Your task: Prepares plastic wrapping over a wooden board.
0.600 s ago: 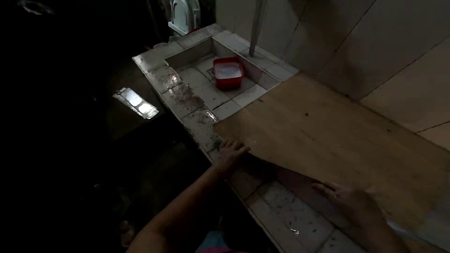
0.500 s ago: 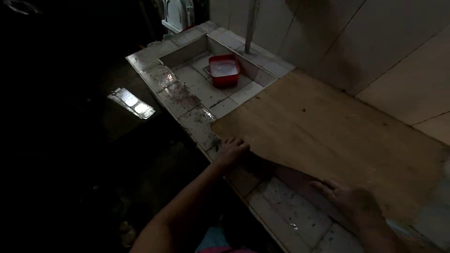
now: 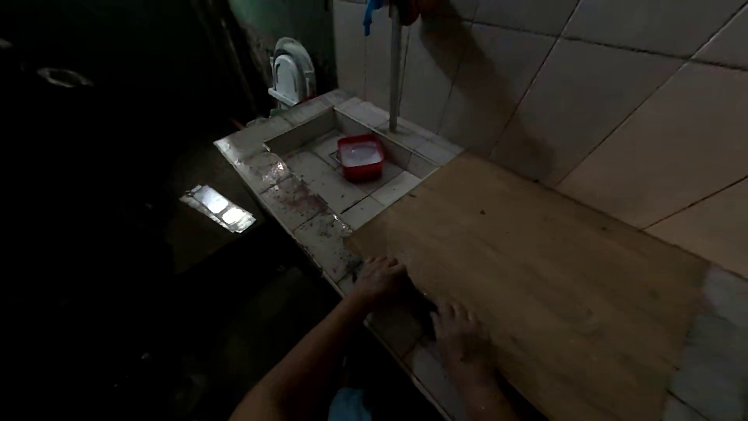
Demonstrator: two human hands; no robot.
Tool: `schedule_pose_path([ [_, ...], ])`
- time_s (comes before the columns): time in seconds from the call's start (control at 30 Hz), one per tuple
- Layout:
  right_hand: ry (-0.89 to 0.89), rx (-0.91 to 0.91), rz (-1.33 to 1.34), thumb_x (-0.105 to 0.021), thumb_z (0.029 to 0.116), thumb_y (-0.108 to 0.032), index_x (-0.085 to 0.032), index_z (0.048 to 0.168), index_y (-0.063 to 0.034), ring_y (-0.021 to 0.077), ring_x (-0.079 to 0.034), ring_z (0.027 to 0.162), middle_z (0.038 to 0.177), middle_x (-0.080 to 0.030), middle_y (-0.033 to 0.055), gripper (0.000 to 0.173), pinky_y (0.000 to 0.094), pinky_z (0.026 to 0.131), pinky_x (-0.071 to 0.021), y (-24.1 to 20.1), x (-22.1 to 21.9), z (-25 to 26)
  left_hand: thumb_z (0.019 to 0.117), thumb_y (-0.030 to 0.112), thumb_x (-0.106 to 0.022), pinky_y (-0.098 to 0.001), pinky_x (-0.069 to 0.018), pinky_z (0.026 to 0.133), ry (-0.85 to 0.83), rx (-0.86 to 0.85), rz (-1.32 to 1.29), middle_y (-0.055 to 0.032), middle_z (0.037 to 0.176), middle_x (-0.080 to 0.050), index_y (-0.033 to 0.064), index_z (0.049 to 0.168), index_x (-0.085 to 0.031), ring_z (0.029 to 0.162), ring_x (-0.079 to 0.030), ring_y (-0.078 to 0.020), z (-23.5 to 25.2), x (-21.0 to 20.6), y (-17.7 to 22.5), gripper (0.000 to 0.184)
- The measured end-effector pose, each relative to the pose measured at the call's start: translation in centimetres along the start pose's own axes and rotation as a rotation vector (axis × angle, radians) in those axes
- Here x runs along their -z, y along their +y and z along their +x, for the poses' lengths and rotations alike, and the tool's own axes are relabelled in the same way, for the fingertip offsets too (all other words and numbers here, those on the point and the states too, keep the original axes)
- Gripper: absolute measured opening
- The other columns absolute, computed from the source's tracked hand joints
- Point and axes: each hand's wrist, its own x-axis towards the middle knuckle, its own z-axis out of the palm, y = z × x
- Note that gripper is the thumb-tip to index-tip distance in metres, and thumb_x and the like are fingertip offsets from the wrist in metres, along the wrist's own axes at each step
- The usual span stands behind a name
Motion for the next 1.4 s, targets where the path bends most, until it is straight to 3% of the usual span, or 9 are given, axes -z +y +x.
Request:
schedule_pose_path([
  [0.27, -0.028, -0.1, -0.003, -0.081, 0.0843, -0.047, -0.075, 0.1, 0.0018, 0.0409, -0.074, 0.085, 0.09, -0.074, 0.0214, 0.052, 0.0567, 0.07, -0.0597, 1.8, -1.1, 3.9, 0.0924, 0.047, -0.072, -0.0524, -0.05, 0.097, -0.037, -0.266, -0.013, -0.0103, 0.101, -0.071, 0.0093, 0.1, -0.072, 0.104, -0.067, -0.0297, 3.0, 0.3, -2.2, 0.039],
  [0.4, -0.539, -0.349, 0.03, -0.057, 0.1011, -0.054, -0.073, 0.122, -0.0061, 0.042, -0.071, 0.106, 0.111, -0.074, 0.0217, 0.054, 0.0626, 0.089, -0.0549, 1.4, 0.4, 6.6, 0.1029, 0.043, -0.058, -0.0583, -0.053, 0.093, -0.378, -0.283, -0.083, -0.0175, 0.113, -0.071, 0.0049, 0.115, -0.07, 0.109, -0.068, -0.0367, 6.2, 1.9, -2.3, 0.042],
  [0.5, -0.61, -0.357, 0.049, -0.054, 0.1041, -0.047, -0.074, 0.119, -0.0055, 0.0416, -0.071, 0.106, 0.112, -0.074, 0.0216, 0.048, 0.0615, 0.089, -0.0552, 0.7, 0.9, 6.4, 0.1062, 0.033, -0.053, -0.0626, -0.0522, 0.091, -0.456, -0.364, -0.127, -0.0218, 0.113, -0.07, 0.0026, 0.117, -0.068, 0.109, -0.068, -0.0412, 6.9, 2.3, -2.5, 0.036],
  [0.7, -0.437, -0.18, 0.09, -0.057, 0.1044, -0.038, -0.076, 0.104, 0.0037, 0.043, -0.074, 0.093, 0.097, -0.075, 0.024, 0.045, 0.0599, 0.08, -0.0591, 1.9, 1.0, 5.6, 0.1072, 0.034, -0.05, -0.0657, -0.0509, 0.09, -0.468, -0.51, -0.155, -0.0221, 0.11, -0.07, 0.0032, 0.115, -0.07, 0.107, -0.067, -0.0426, 8.4, 3.4, -2.0, 0.038],
  [0.9, -0.377, -0.197, 0.157, -0.058, 0.1041, -0.04, -0.073, 0.115, 0.0066, 0.045, -0.074, 0.091, 0.099, -0.075, 0.0265, 0.05, 0.0623, 0.081, -0.0589, 2.1, 1.9, 5.8, 0.1054, 0.032, -0.055, -0.064, -0.0527, 0.088, -0.381, -0.584, -0.122, -0.0177, 0.104, -0.072, 0.0054, 0.108, -0.073, 0.104, -0.068, -0.0387, 9.7, 3.6, -1.5, 0.032],
  [1.0, -0.347, -0.177, 0.184, -0.059, 0.1034, -0.04, -0.073, 0.1, 0.0109, 0.0456, -0.074, 0.082, 0.087, -0.073, 0.028, 0.053, 0.0606, 0.075, -0.0592, 2.5, 2.1, 6.0, 0.1047, 0.035, -0.057, -0.0631, -0.0527, 0.086, -0.391, -0.602, -0.12, -0.0172, 0.101, -0.072, 0.0041, 0.104, -0.072, 0.102, -0.069, -0.0379, 10.1, 4.1, -1.2, 0.035],
  [1.17, -0.41, -0.262, 0.188, -0.055, 0.105, -0.041, -0.072, 0.107, 0.0097, 0.0452, -0.073, 0.09, 0.095, -0.074, 0.0285, 0.053, 0.0615, 0.081, -0.0572, 2.9, 2.4, 6.8, 0.1042, 0.022, -0.058, -0.0633, -0.0523, 0.086, -0.47, -0.577, -0.11, -0.0186, 0.105, -0.071, 0.0034, 0.112, -0.072, 0.104, -0.068, -0.0388, 10.8, 6.0, -0.1, 0.024],
  [1.27, -0.204, -0.242, 0.19, -0.061, 0.1024, -0.038, -0.074, 0.1, 0.0102, 0.0403, -0.074, 0.079, 0.088, -0.074, 0.0263, 0.049, 0.0556, 0.074, -0.0596, 3.8, 0.9, 5.9, 0.1037, 0.018, -0.059, -0.0609, -0.0526, 0.086, -0.458, -0.617, -0.118, -0.0169, 0.105, -0.072, 0.0045, 0.113, -0.072, 0.104, -0.068, -0.0363, 11.9, 5.9, 0.4, 0.021],
  [1.4, -0.187, -0.403, 0.178, -0.061, 0.1022, -0.034, -0.072, 0.103, 0.0139, 0.0432, -0.073, 0.085, 0.092, -0.073, 0.0302, 0.049, 0.0575, 0.081, -0.0572, 3.8, 0.7, 6.3, 0.1054, 0.019, -0.056, -0.057, -0.0501, 0.095, -0.48, -0.643, -0.129, -0.0156, 0.113, -0.072, 0.0038, 0.118, -0.072, 0.111, -0.066, -0.0333, 13.8, 6.0, 1.5, 0.025],
])
